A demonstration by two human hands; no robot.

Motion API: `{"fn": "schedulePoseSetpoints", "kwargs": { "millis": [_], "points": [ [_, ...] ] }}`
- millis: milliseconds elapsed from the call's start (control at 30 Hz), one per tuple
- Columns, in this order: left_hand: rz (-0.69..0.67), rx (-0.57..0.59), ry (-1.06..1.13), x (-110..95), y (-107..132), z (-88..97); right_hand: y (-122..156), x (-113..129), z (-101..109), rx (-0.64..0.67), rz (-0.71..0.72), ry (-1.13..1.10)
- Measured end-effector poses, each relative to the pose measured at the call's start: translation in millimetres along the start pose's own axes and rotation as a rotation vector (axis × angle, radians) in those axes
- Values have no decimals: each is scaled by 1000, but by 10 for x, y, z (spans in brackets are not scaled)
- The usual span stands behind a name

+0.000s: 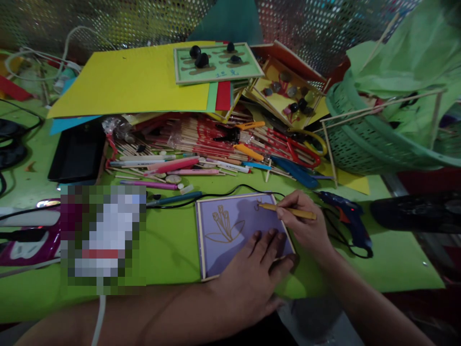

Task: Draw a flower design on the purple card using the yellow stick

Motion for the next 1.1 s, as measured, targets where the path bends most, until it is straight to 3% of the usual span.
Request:
{"fn": "schedulePoseSetpoints", "kwargs": {
  "millis": [1100],
  "points": [
    [5, 12, 6, 11, -1, -2, 19, 25, 3, 74, 13, 21]
  ]
}}
Point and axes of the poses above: each hand's wrist, its own y-axis away from the middle knuckle, its own z-axis out of the back of the hand, x = y × z, the point moved 5 cm from there along -y, towards the middle knuckle, and after that the axes turned 3 degrees about x, right-handed, at the moved point
